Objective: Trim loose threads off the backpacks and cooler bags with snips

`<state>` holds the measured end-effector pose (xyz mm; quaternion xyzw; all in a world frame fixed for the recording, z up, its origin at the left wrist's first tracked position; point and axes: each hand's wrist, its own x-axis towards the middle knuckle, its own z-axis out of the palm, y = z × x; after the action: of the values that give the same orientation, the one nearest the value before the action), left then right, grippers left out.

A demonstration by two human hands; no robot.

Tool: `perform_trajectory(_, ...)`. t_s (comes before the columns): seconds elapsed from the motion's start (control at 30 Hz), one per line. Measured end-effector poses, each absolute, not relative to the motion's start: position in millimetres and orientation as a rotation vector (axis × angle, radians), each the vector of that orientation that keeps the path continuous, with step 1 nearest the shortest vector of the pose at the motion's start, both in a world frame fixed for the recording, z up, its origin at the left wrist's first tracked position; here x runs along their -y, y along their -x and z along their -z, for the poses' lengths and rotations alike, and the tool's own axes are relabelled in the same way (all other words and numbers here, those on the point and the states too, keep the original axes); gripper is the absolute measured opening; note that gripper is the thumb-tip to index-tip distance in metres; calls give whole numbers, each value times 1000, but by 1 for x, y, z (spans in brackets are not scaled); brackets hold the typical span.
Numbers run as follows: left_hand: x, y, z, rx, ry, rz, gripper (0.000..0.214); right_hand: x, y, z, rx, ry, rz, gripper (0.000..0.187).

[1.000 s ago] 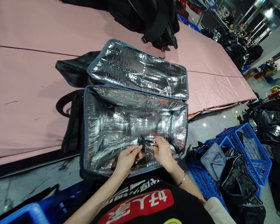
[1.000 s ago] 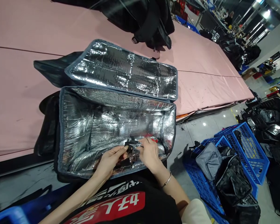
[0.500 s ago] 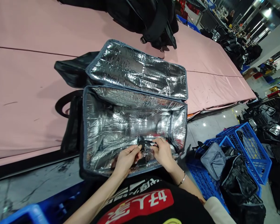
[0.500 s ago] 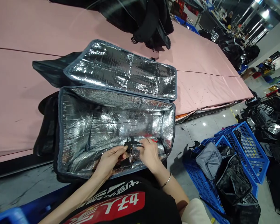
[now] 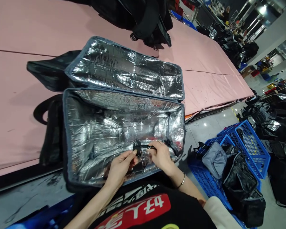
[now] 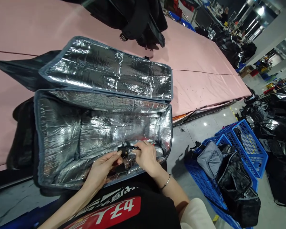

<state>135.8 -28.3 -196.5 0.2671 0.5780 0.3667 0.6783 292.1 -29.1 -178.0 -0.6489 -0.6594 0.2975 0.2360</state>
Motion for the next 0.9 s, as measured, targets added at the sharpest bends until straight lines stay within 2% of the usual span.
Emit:
perform_trajectory(0.13,29,-136,196,-1318,-534,-849,44,31,-297,179,1495,1643,-1100,16)
perform_trajectory(0.3,30,-136,193,-1323,-445,-870,50,36,-305,172,1296,1378,-1547,39)
perform_trajectory(0.4,30,-134,189,-1296,-447,-843,58,39,-305,165,1338,1281,-1703,51)
perform_trajectory(0.47,31,-133,188,-1283,-468,-825,61,40,-301,163,1414,1279,-1692,47)
perform_trajectory(0.6,31,-134,191,-1311,-547,-854,50,37,-290,169,1419,1491,-1499,31)
perform_trajectory(0.77,34,-135,189,-1266,-617,-813,39,30,-285,184,1229,1614,-1420,31)
perform_trajectory(0.9,38,-133,184,-1233,-626,-754,44,30,-284,188,1148,1592,-1380,29)
